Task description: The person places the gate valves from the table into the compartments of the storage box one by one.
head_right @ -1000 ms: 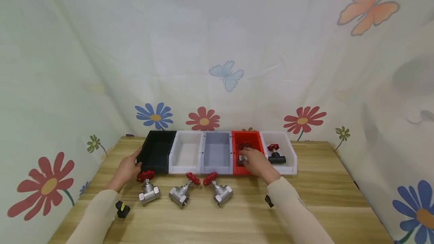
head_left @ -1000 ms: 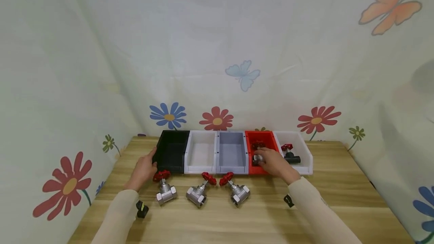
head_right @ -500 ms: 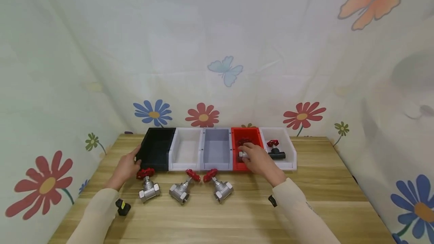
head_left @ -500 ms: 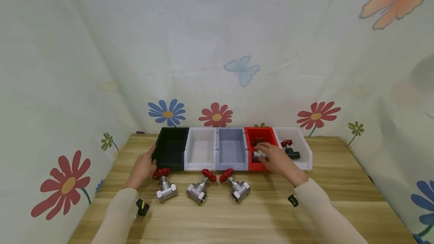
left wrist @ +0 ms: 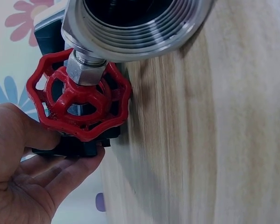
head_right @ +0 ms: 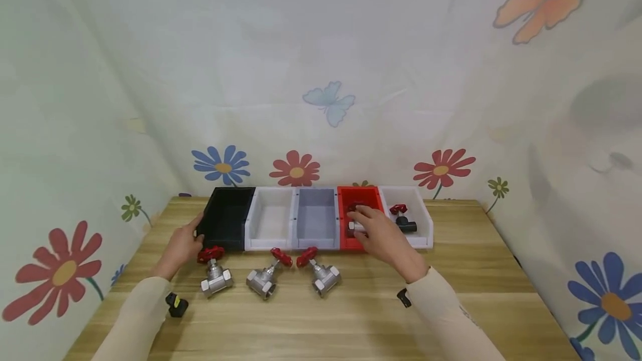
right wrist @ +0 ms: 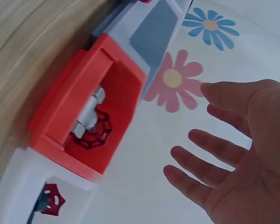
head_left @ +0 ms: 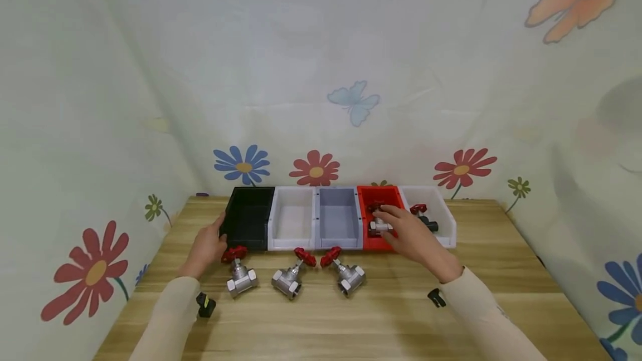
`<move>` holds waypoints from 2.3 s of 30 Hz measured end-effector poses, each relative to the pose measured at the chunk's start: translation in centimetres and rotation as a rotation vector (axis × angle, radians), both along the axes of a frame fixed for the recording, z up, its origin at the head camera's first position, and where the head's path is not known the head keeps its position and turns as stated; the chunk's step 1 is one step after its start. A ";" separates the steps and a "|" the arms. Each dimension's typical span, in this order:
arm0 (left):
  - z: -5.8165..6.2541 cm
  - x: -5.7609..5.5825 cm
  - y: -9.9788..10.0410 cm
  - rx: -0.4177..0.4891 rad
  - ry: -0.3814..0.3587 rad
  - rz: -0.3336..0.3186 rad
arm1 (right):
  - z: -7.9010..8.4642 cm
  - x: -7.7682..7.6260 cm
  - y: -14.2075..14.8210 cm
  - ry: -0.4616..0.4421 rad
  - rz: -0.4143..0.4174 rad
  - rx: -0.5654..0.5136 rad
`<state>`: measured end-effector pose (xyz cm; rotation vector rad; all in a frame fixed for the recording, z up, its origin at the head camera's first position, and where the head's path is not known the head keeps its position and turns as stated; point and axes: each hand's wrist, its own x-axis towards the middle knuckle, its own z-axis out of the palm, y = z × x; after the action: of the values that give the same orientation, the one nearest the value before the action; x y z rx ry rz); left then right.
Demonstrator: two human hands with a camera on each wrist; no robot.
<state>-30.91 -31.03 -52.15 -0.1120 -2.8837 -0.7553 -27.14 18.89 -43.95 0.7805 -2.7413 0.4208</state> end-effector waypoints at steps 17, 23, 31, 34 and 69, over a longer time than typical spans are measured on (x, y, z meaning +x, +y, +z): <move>0.5 0.3 0.0 -0.001 -0.007 0.007 | 1.5 2.8 -0.4 0.031 0.056 -0.004; 0.9 0.3 -0.1 0.013 -0.021 0.000 | 1.0 3.5 -1.4 0.046 0.135 0.002; 1.0 -0.2 -0.3 0.020 -0.022 -0.004 | 0.2 4.0 -2.5 0.021 0.200 0.044; 0.8 -0.2 -0.2 0.016 -0.022 -0.006 | -0.4 4.2 -2.9 -0.003 0.208 0.065; 0.3 0.1 -0.1 -0.009 0.003 0.007 | -5.0 4.5 -5.0 -0.225 0.234 0.169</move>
<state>-30.79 -31.09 -51.80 -0.1045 -2.8840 -0.7401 -22.62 13.92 -48.94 1.1701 -2.9323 0.3439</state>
